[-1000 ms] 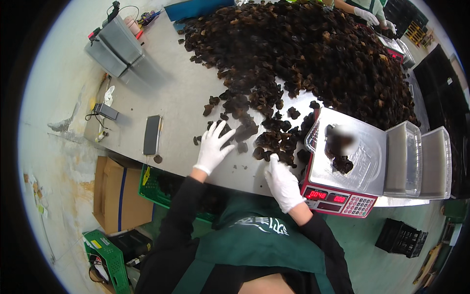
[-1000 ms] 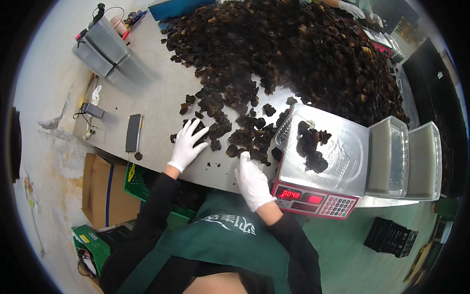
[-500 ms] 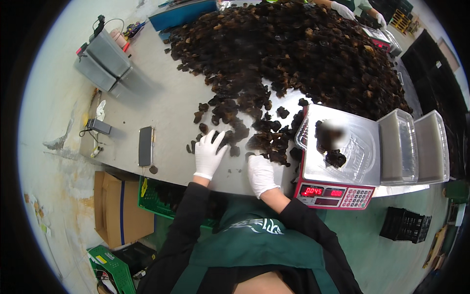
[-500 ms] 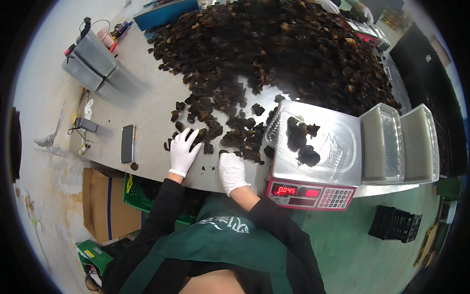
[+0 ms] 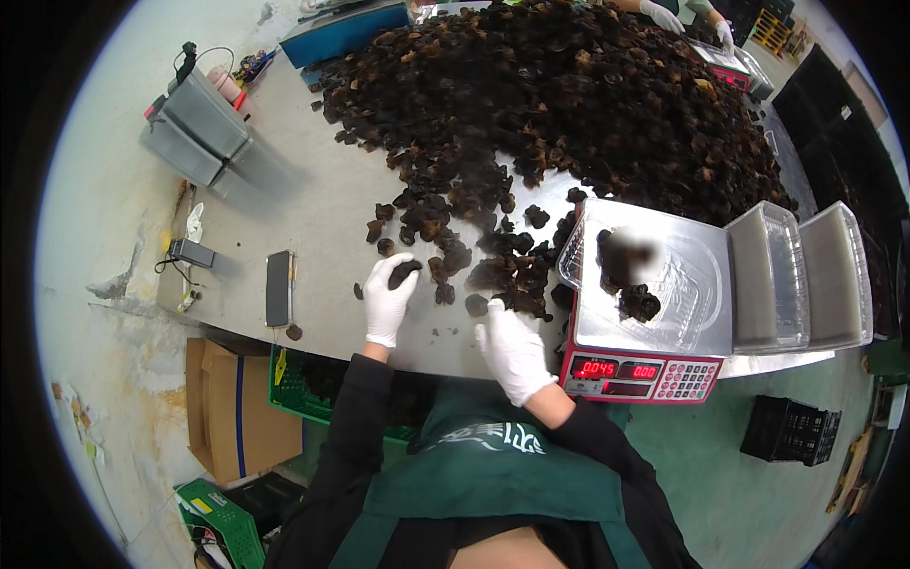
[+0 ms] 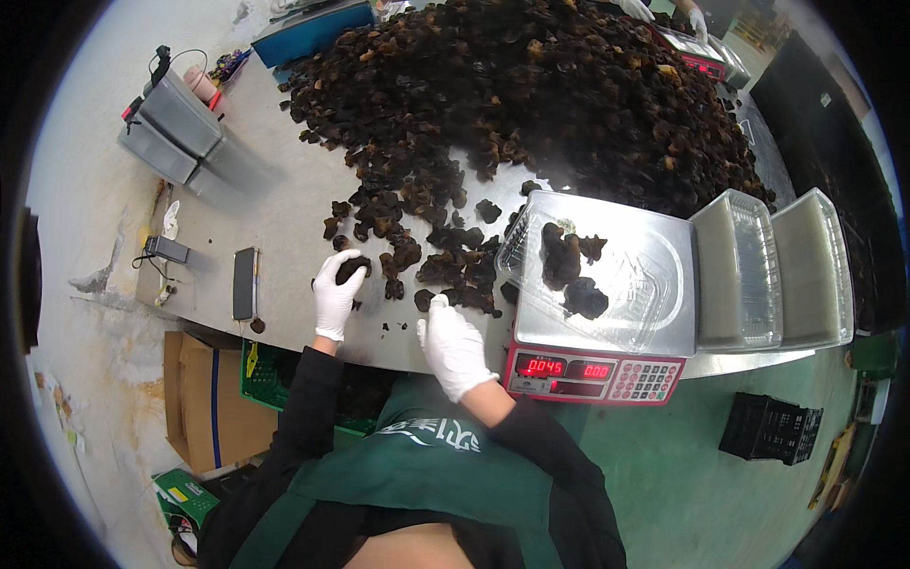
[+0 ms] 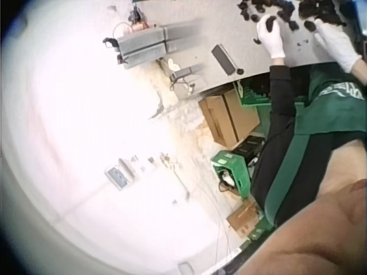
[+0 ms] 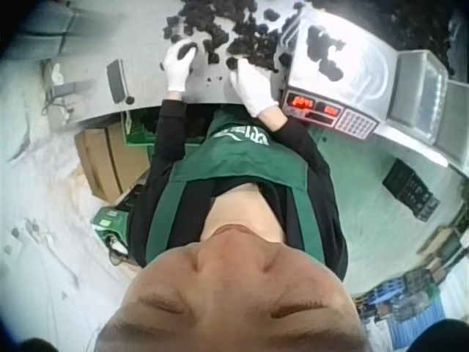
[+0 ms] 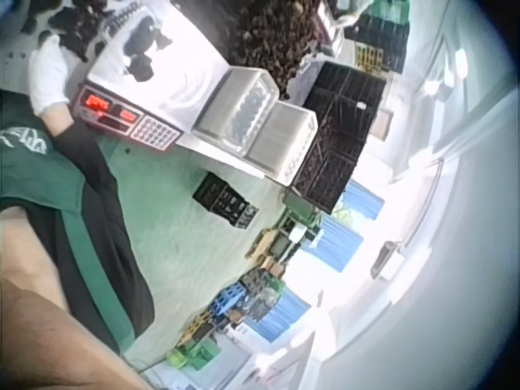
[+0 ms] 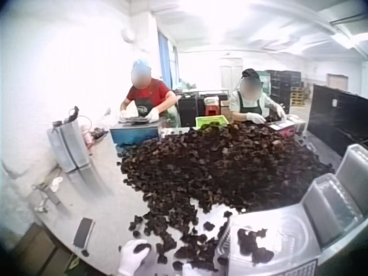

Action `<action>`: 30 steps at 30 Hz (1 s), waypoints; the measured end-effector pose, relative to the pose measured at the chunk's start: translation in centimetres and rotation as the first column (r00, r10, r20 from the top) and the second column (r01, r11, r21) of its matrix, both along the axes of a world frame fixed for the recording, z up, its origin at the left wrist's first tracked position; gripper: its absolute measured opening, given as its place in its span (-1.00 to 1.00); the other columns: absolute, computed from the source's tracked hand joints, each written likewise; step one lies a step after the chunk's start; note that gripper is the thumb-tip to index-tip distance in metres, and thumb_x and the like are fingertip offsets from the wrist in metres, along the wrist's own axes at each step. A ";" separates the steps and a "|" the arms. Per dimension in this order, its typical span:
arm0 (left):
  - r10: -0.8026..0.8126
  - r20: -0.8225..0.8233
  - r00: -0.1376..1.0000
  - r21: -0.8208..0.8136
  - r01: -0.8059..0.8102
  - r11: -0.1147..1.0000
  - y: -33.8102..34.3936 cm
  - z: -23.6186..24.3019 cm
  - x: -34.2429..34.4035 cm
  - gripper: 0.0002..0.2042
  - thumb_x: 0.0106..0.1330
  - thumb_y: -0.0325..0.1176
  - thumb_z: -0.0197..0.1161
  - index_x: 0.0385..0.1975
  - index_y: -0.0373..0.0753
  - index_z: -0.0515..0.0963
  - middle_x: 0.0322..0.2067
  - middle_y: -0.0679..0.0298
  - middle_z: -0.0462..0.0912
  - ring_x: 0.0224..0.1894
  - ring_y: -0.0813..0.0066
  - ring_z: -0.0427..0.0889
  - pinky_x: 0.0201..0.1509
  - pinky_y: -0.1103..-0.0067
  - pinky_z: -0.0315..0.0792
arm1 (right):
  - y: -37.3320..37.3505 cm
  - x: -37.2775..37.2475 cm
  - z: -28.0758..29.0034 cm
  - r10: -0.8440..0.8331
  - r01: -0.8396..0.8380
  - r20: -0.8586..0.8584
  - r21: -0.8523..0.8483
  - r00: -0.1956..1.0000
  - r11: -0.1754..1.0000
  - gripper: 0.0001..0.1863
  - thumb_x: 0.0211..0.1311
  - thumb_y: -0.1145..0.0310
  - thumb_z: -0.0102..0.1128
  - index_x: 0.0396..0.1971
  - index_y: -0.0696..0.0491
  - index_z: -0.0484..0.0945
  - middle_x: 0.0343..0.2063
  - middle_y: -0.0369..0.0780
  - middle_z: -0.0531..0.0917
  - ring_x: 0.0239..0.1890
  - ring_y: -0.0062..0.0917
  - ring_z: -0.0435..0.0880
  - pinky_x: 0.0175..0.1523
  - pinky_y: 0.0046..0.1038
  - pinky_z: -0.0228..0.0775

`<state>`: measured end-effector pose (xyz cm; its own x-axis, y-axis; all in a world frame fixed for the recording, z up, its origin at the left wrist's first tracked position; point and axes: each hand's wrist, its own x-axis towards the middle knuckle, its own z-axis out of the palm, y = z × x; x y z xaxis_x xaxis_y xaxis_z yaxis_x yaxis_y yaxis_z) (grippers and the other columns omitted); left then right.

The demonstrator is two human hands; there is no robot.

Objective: The person is weighing portions of dried fungus on a digital scale and placing them into plastic containers.

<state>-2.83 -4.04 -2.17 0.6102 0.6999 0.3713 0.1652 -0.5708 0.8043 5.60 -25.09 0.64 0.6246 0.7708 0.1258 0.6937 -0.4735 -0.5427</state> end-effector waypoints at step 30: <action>0.061 -0.379 0.924 0.541 0.168 0.824 0.4 4.3 -0.2 -0.70 0.08 -0.41 0.31 -0.14 -0.22 0.58 -0.11 0.15 0.56 -0.02 0.14 0.51 0.05 0.40 0.44 | -13.9 8.5 9.4 -0.619 0.575 -0.127 0.548 0.775 0.608 -0.73 0.31 0.56 0.09 -0.01 0.25 0.50 -0.10 -0.15 0.62 -0.14 -0.55 0.60 -0.05 -0.53 0.47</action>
<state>-3.01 -3.64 2.16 0.8090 0.4048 0.4263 0.3343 -0.9133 0.2328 14.12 -38.99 10.01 0.8944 0.0188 0.4468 0.4072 -0.4475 -0.7962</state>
